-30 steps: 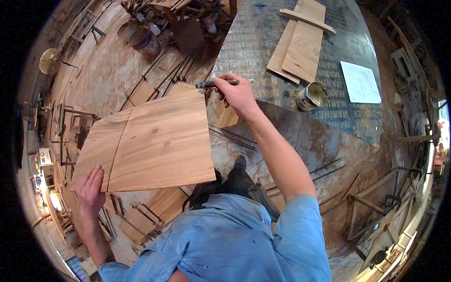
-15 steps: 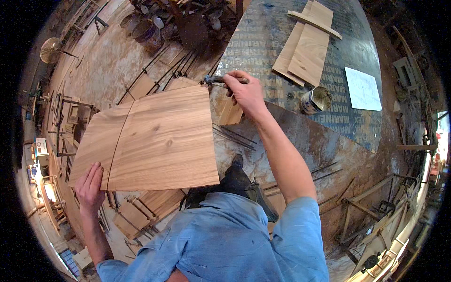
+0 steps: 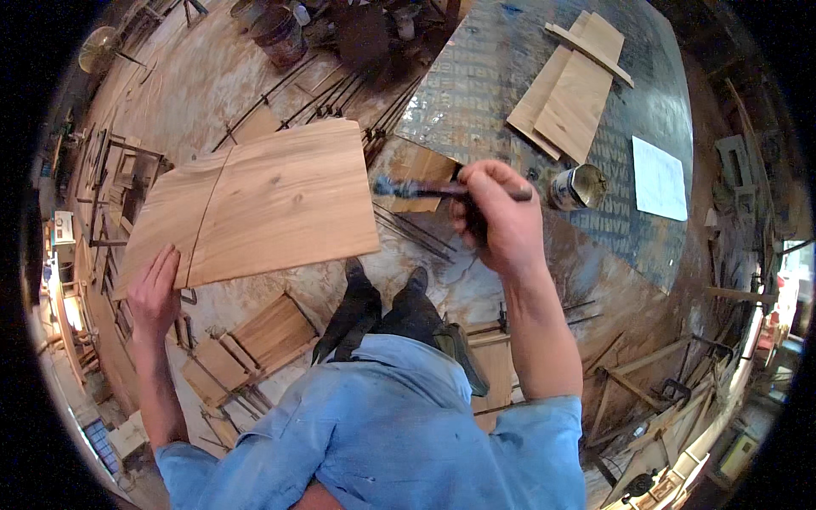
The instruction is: The person applies glue to the edges of a large wooden panel and a smaller wooden strip using a brush. They then use a hammer to tap the pieces together, assembling them into a larger structure. The person also retrieves and positions metal clamps to secure the assembly.
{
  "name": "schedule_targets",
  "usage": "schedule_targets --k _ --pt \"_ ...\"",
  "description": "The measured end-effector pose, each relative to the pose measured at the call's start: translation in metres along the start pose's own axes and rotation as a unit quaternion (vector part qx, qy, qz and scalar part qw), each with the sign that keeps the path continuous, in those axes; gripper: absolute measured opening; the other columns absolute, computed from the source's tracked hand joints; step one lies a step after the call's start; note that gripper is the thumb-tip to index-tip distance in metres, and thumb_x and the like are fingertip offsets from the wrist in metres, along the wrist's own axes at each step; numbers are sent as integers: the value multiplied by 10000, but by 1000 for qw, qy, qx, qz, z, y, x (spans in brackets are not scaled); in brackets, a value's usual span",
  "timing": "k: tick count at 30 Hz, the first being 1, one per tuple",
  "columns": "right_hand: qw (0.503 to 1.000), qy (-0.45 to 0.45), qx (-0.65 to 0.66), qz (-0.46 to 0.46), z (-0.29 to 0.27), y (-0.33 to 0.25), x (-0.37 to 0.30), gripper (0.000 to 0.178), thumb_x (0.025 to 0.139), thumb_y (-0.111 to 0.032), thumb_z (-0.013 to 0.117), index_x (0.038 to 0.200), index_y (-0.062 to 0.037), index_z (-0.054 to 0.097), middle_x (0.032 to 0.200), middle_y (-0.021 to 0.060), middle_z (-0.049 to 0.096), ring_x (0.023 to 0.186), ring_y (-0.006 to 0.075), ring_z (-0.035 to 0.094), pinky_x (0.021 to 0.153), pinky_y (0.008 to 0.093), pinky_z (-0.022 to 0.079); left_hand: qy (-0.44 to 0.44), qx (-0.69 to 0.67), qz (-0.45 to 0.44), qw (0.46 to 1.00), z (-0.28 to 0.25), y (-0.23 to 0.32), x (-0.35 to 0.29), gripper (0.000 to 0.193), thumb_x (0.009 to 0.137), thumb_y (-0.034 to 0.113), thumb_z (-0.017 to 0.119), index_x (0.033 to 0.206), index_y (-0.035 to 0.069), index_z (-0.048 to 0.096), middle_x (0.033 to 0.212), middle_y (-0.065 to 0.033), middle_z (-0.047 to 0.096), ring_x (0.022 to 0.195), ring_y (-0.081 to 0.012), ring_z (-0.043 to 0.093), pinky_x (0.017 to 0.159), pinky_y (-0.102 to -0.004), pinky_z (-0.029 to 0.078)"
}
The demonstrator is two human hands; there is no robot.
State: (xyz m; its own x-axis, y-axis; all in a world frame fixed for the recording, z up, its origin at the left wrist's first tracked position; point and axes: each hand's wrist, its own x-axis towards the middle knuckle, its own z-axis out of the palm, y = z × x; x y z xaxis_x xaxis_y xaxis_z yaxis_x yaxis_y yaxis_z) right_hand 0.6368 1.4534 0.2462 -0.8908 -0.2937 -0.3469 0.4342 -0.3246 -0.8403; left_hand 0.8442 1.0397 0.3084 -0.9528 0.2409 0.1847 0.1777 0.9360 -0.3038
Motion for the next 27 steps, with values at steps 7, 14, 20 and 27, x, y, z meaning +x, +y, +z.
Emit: schedule_targets --k 7,14,20,27 --pt "995 -56 -81 23 13 1 -20 102 868 -109 620 894 -10 620 666 29 592 520 79 527 427 213 380 -9 7 -8 1000 7 -4 4 301 730 -27 587 1025 11 636 1065 -127 670 995 -281 645 809 -355 530" --pt "968 -83 -236 -7 -1 -1 -11 95 866 -100 596 908 -17 615 653 9 571 502 58 501 420 200 359 -7 -3 -5 1000 11 1 3 336 701 -40 584 1032 -8 630 1059 -153 665 975 -302 649 805 -372 534" --pt "978 -106 -181 14 6 3 -6 123 885 -135 611 900 -15 630 625 -7 552 501 54 476 438 206 342 -10 -20 -24 999 9 7 4 316 713 -37 592 1024 0 631 1046 -147 666 961 -296 651 799 -363 534" --pt "987 -67 -126 -67 19 -6 -14 154 921 -149 495 925 -28 590 659 65 590 507 119 533 416 236 398 8 22 -18 1000 11 4 17 227 740 91 592 951 14 628 987 -130 668 897 -260 658 732 -324 536"
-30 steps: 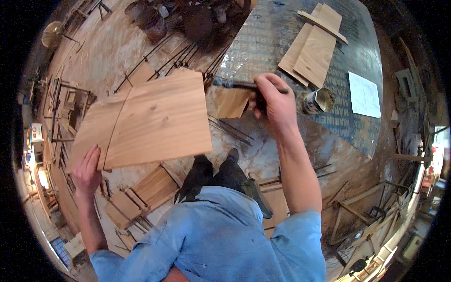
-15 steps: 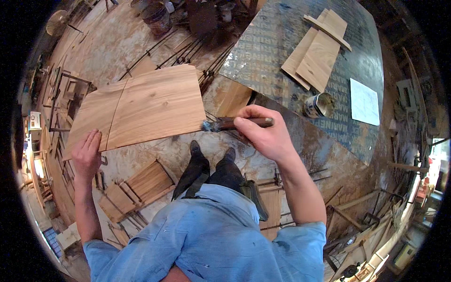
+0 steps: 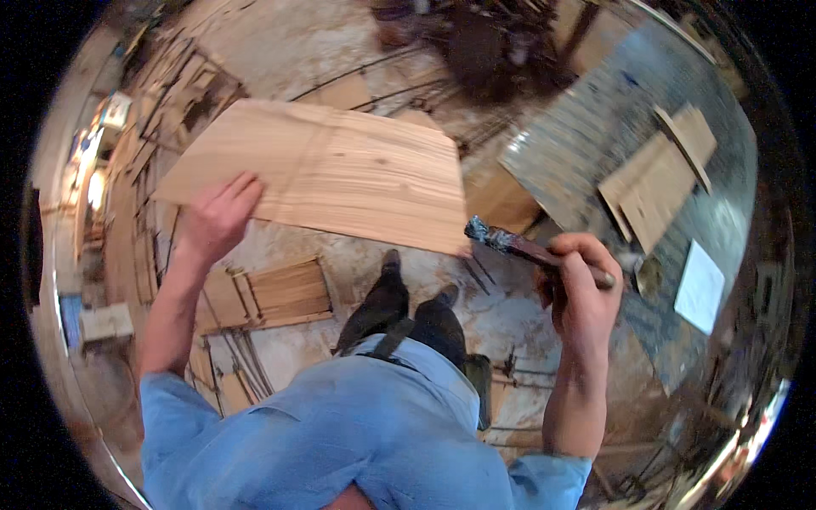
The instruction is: The person applies glue to the edges of a large wooden panel and a smaller wooden strip using a brush. They then use a hammer to tap the pieces together, assembling them into a larger structure. The person also retrieves and positions metal clamps to secure the assembly.
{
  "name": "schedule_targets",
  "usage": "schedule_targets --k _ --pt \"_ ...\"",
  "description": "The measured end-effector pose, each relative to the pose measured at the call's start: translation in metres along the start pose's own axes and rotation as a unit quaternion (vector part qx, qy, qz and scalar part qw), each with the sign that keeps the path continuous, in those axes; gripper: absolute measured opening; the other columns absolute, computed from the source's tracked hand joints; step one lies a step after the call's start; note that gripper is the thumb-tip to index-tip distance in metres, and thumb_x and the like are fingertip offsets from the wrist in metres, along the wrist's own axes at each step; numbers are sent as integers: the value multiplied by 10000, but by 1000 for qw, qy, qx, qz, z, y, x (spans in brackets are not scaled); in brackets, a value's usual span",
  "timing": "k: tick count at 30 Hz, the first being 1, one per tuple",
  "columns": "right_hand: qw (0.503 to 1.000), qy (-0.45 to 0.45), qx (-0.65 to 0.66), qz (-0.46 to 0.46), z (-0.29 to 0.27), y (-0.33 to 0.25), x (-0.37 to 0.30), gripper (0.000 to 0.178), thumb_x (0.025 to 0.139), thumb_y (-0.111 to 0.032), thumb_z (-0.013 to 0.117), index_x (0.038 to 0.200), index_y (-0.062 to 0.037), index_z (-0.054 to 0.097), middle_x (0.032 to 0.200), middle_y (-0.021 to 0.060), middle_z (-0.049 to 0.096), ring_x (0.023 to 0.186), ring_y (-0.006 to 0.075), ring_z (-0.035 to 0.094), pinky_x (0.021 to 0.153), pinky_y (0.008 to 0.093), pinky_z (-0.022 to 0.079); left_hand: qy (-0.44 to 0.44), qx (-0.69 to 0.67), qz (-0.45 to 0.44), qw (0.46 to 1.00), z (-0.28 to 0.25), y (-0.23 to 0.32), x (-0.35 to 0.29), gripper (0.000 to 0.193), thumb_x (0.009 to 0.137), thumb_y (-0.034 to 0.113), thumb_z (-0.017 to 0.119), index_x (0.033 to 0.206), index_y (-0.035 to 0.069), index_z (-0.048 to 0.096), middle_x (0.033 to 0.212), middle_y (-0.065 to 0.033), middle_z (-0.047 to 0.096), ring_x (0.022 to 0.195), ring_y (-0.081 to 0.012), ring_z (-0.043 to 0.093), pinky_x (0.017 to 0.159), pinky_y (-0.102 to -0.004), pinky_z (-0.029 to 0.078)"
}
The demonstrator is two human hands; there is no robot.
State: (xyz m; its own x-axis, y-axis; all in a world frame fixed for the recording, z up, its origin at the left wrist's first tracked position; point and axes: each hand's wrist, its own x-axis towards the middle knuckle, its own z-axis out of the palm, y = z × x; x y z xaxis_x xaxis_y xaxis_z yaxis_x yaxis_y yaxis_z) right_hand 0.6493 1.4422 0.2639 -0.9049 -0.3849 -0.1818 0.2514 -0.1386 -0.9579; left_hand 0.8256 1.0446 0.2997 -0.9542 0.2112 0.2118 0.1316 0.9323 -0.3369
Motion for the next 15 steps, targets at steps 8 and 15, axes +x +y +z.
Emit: schedule_targets --k 8,15 --pt "966 -209 47 145 119 8 15 214 910 -150 575 1008 36 616 727 98 644 566 114 582 462 231 439 53 22 3 998 8 8 6 172 739 104 624 896 37 646 961 -112 682 914 -253 661 747 -332 546" --pt "940 -244 83 223 145 41 39 235 949 -210 549 1021 13 561 688 103 604 513 135 542 417 227 402 60 -6 7 998 11 17 10 183 726 118 624 886 29 642 949 -124 681 908 -255 661 751 -336 551"
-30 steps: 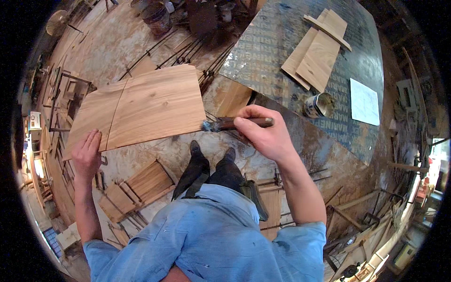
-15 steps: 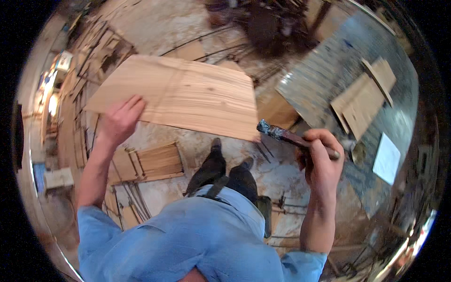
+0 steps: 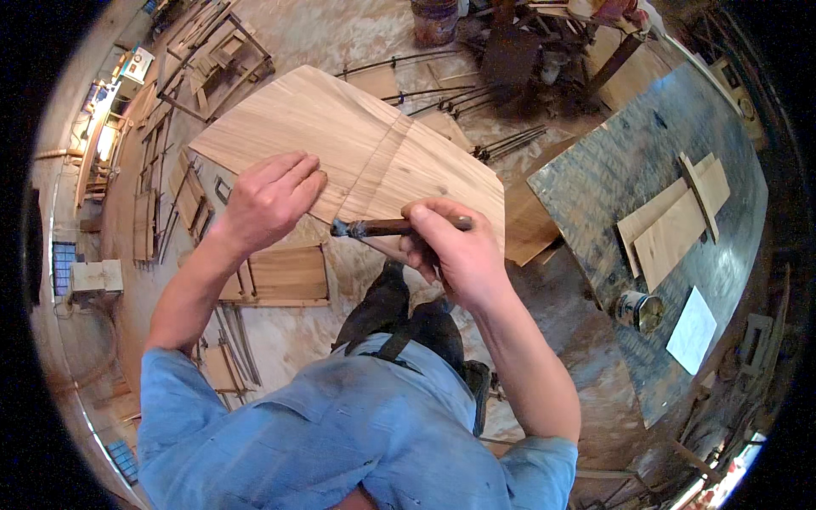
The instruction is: The person applies glue to the edges of a large wooden panel and a smaller wooden strip using a brush. They then use a hammer to tap the pieces together, assembling them into a larger structure. The person also retrieves and positions metal clamps to secure the assembly.
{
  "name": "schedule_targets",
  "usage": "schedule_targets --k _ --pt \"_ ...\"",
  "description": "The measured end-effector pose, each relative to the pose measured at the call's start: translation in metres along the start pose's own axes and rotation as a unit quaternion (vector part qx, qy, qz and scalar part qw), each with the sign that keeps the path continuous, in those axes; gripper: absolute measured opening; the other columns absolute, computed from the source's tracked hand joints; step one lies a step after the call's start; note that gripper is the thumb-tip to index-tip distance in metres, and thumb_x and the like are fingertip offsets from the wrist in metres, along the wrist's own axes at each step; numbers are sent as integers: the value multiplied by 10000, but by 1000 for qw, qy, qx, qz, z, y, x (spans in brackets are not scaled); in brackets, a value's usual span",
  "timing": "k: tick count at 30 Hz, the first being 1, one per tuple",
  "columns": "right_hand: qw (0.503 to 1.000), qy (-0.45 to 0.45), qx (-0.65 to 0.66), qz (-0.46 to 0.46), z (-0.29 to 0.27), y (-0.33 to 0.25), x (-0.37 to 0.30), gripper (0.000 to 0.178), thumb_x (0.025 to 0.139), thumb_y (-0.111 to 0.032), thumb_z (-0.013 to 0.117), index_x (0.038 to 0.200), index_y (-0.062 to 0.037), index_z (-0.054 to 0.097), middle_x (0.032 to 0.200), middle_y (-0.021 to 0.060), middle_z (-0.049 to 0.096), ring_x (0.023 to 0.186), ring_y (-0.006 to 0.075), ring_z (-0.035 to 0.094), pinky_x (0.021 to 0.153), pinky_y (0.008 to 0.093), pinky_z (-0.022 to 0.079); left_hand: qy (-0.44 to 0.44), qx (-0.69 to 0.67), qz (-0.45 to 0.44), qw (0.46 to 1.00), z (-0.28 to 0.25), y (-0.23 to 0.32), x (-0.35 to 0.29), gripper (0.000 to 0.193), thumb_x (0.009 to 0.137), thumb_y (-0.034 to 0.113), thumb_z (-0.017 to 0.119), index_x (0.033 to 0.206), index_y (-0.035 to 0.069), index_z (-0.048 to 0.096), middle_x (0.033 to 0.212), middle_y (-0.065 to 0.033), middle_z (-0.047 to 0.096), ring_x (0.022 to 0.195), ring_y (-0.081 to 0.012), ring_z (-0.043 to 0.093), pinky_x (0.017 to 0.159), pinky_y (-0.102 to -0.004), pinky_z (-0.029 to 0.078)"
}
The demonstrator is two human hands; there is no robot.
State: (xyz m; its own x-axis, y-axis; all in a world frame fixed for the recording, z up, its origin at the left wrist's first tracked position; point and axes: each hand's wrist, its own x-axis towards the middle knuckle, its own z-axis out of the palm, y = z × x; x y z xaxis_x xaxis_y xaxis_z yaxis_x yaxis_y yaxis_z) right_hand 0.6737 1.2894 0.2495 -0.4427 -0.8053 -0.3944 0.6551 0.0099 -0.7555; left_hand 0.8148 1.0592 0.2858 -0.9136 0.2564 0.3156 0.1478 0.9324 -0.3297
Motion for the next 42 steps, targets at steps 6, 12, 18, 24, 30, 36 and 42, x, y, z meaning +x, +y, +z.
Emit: schedule_targets --k 6,12,18,24,30,36,42 --pt "995 67 -68 -14 6 -1 12 216 905 -215 624 954 -6 641 695 24 609 570 66 531 494 206 408 -4 -9 -1 1000 6 2 2 178 726 121 620 875 26 633 942 -128 680 896 -253 663 745 -330 554" --pt "970 4 -241 -35 4 -14 -6 184 889 -174 625 892 5 668 698 0 605 624 48 531 573 210 437 -24 -19 -2 1000 14 -1 -3 186 730 124 608 877 12 625 944 -141 677 887 -264 662 745 -332 553" --pt "912 -48 -369 -172 9 -12 -6 143 843 -121 667 878 17 653 700 33 603 654 73 528 588 238 440 -64 -26 -15 997 18 0 -4 199 717 113 596 882 3 617 947 -148 671 891 -272 660 755 -341 550" --pt "973 4 -212 -94 19 -21 -8 164 872 -113 632 951 30 643 747 13 627 669 52 549 583 200 437 -65 -24 -15 997 18 0 -10 202 722 115 592 889 4 616 942 -135 670 882 -260 661 752 -337 547" --pt "957 -22 -260 -126 24 7 3 165 876 -135 649 937 18 659 727 -9 618 674 48 552 597 199 440 -79 -38 -46 995 16 3 -11 203 727 112 594 899 8 622 933 -124 679 881 -257 666 750 -334 547" --pt "972 23 -210 -100 18 -14 -12 152 871 -118 637 919 25 657 728 1 617 674 53 552 600 204 438 -94 -31 -57 993 17 2 -21 208 735 108 589 914 10 630 931 -117 685 889 -255 669 754 -324 547" --pt "939 -16 -324 -114 -1 0 -17 156 870 -136 640 904 15 660 696 -26 589 643 38 515 567 204 413 -72 -24 -45 996 14 -1 -22 207 740 108 590 919 12 633 934 -113 683 888 -251 666 754 -322 546"
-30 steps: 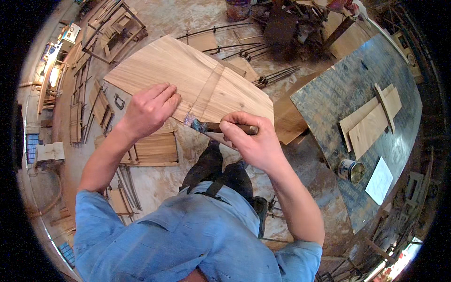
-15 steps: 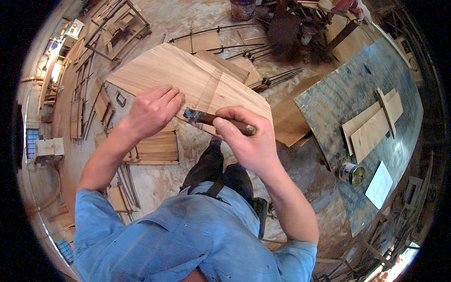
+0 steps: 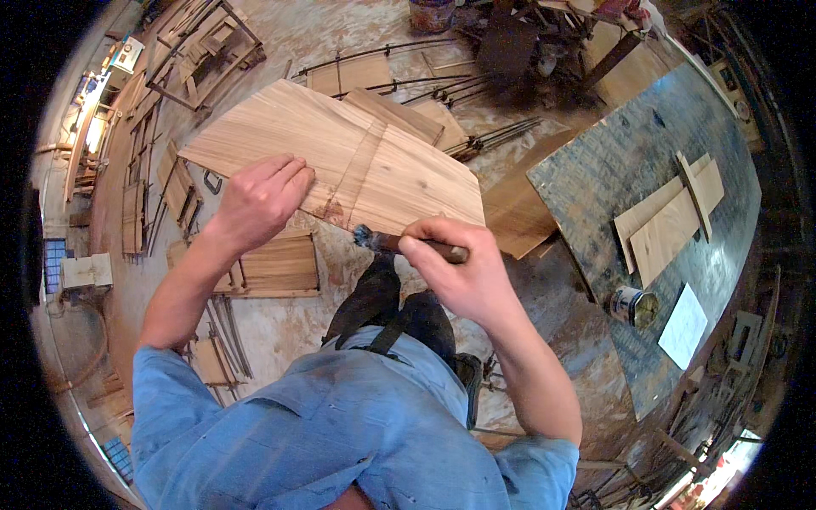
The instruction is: The person applies glue to the edges of a large wooden panel and a smaller wooden strip using a brush. They then use a hammer to tap the pieces together, assembling them into a larger structure. The person also retrieves and positions metal clamps to secure the assembly.
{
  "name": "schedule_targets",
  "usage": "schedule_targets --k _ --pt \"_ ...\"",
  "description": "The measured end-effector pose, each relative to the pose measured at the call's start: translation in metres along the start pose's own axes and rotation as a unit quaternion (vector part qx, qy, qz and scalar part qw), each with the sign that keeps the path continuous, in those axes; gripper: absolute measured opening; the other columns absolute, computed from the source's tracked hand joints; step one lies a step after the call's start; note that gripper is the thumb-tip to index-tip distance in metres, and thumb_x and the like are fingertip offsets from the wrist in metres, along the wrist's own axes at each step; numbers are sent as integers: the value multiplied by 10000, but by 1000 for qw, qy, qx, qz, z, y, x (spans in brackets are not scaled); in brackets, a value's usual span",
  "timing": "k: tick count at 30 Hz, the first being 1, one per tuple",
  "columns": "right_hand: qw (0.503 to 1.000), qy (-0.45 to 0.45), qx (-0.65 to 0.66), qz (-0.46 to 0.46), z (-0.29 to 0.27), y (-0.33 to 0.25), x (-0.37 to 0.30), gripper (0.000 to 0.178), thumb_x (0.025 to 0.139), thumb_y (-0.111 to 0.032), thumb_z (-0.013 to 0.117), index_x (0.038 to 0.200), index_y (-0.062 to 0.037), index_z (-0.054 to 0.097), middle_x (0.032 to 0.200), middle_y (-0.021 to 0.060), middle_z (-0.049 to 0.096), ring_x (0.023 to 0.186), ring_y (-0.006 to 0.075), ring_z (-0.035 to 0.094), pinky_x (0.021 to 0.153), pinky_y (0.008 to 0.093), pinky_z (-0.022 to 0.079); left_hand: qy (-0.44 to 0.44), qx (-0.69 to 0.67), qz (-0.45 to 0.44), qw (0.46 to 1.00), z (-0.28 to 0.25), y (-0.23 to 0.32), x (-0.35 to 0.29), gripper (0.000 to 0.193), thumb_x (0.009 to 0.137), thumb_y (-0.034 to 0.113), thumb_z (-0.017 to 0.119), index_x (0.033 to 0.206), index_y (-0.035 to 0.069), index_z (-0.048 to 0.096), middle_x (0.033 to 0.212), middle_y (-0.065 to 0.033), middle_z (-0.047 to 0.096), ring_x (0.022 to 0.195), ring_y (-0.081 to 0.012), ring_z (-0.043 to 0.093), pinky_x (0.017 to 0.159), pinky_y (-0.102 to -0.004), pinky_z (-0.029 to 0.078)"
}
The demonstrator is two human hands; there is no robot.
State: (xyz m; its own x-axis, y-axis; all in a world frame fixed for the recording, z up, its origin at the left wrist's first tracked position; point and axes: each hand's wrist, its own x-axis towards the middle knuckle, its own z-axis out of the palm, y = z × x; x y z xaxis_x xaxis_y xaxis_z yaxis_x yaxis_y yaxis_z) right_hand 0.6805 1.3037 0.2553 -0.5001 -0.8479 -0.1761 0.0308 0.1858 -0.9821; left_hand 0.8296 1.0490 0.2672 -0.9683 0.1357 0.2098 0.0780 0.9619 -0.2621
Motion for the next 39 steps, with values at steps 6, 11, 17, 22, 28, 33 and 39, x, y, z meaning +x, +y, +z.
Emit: schedule_targets --k 6,11,17,22,28,33,39 --pt "998 24 25 -43 7 -5 9 161 869 -141 637 902 16 654 712 -1 606 651 49 520 571 218 423 -27 -4 -2 1000 -4 0 1 209 735 110 597 916 12 630 933 -113 679 896 -252 662 752 -328 546" --pt "993 18 -53 -101 2 -21 13 140 845 -120 647 890 13 643 736 82 613 665 132 567 615 277 457 15 2 17 1000 -4 1 -1 210 733 111 596 915 10 629 943 -119 676 905 -256 658 754 -335 545" --pt "974 -55 -113 -189 9 -20 15 127 812 -98 663 882 5 635 759 143 609 663 258 603 602 334 468 -31 -8 5 999 -6 5 3 220 726 116 599 913 5 626 946 -125 673 909 -261 655 761 -348 543" --pt "978 -42 -106 -176 14 -16 21 129 805 -97 667 880 4 641 736 137 597 652 257 590 601 329 466 -49 -16 -2 999 0 5 4 223 713 119 599 901 2 619 962 -131 669 911 -266 654 766 -351 540" --pt "998 50 14 -19 -22 -13 18 194 866 -180 628 945 -8 672 765 20 646 683 74 567 603 231 450 9 -23 21 999 -8 1 -1 213 708 120 603 891 12 622 948 -124 670 903 -267 654 779 -357 540" --pt "970 184 153 40 -70 9 65 235 893 -221 611 966 2 626 706 34 615 576 78 541 464 216 398 72 0 36 997 -19 -3 -7 145 727 86 623 850 14 650 914 -137 679 888 -278 661 784 -367 545" --pt "941 177 286 46 -76 45 117 224 893 -253 630 915 -34 589 667 23 579 572 88 535 467 235 388 94 -1 58 994 -31 3 -2 88 749 58 658 832 30 661 900 -146 687 879 -293 674 779 -387 550"
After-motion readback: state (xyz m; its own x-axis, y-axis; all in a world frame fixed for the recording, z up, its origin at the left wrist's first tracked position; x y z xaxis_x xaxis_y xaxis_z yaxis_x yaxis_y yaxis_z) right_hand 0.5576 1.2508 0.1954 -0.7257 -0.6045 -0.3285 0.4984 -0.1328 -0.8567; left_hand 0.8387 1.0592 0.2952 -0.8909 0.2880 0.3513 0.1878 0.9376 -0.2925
